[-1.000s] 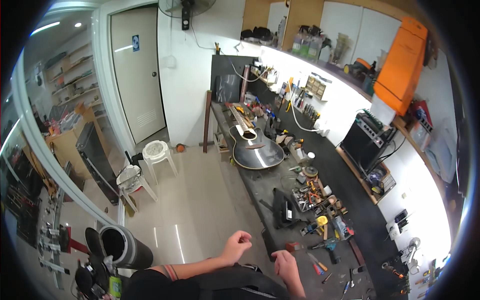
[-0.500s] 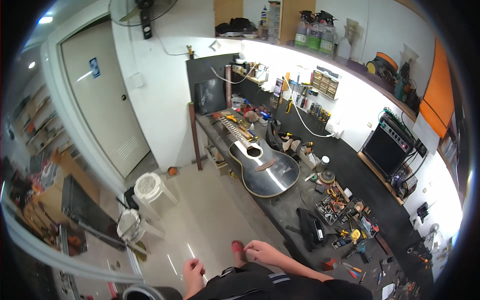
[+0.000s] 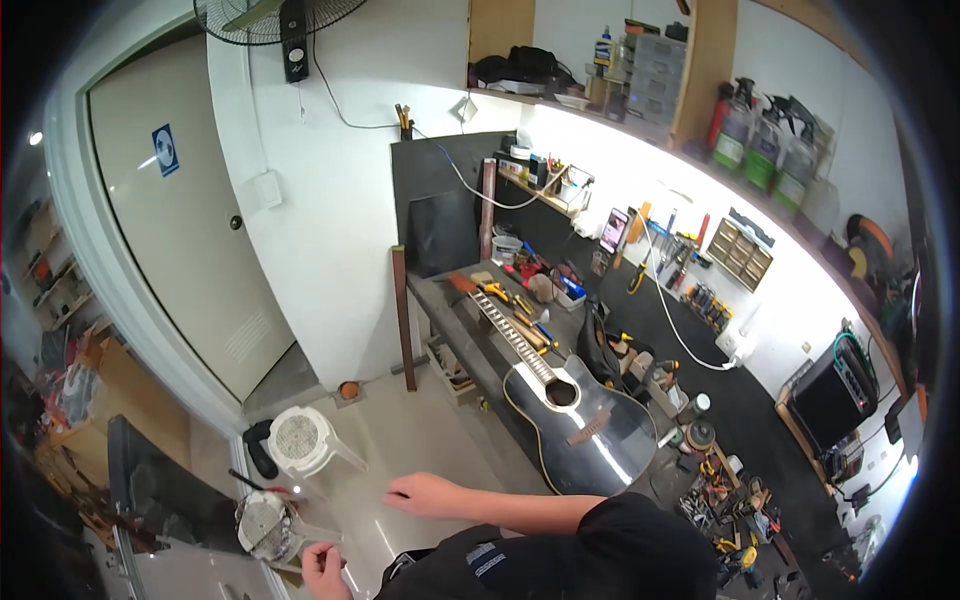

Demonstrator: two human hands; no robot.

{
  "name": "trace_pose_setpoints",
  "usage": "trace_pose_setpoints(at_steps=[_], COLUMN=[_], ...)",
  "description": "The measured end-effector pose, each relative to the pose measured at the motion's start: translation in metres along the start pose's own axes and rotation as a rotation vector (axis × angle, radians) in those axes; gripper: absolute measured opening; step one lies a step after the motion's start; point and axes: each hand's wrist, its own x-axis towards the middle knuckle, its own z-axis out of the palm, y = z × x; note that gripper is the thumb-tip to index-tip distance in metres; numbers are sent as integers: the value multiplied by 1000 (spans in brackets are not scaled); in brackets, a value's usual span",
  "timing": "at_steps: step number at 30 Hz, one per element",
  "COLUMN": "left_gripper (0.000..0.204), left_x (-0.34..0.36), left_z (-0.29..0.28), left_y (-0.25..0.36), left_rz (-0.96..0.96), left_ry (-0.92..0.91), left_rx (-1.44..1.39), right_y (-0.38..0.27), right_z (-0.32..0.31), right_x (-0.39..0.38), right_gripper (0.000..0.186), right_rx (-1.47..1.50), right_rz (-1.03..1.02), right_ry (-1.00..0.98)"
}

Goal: The person uses a metal file to smooth the frets on a guitar neck, then retrieves a sanding block to sand the edges of the guitar body and neck. The person works on the guitar in a workshop setting, handling the instrument and tools with both hands.

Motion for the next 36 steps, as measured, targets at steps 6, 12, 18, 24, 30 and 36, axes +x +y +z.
trace_pose_setpoints(at_steps=[6,12,18,24,30,36], left_gripper=[24,22,18,19,20,17], left_x=[134,270,362,426,499,572], left_z=[25,84,181,302,405,519], left_y=[-2,35,40,61,70,109], left_rz=[-48,-21,-16,10,54,52], left_ry=[-17,-398,-608,-683,-758,-1016], left_rx=[124,60,-47,-3,-26,-74], right_y=[-3,21,59,48,3,-16], right_z=[-8,-53,-168,-370,-529,-631], right_x=[103,127,108,51,60,80], right_gripper=[32,21,23,26,23,21], right_rx=[151,232,28,-461,-963,-1462], right_rz=[15,107,262,228,163,318], right_ry=[129,460,941,1332,1581,1632])
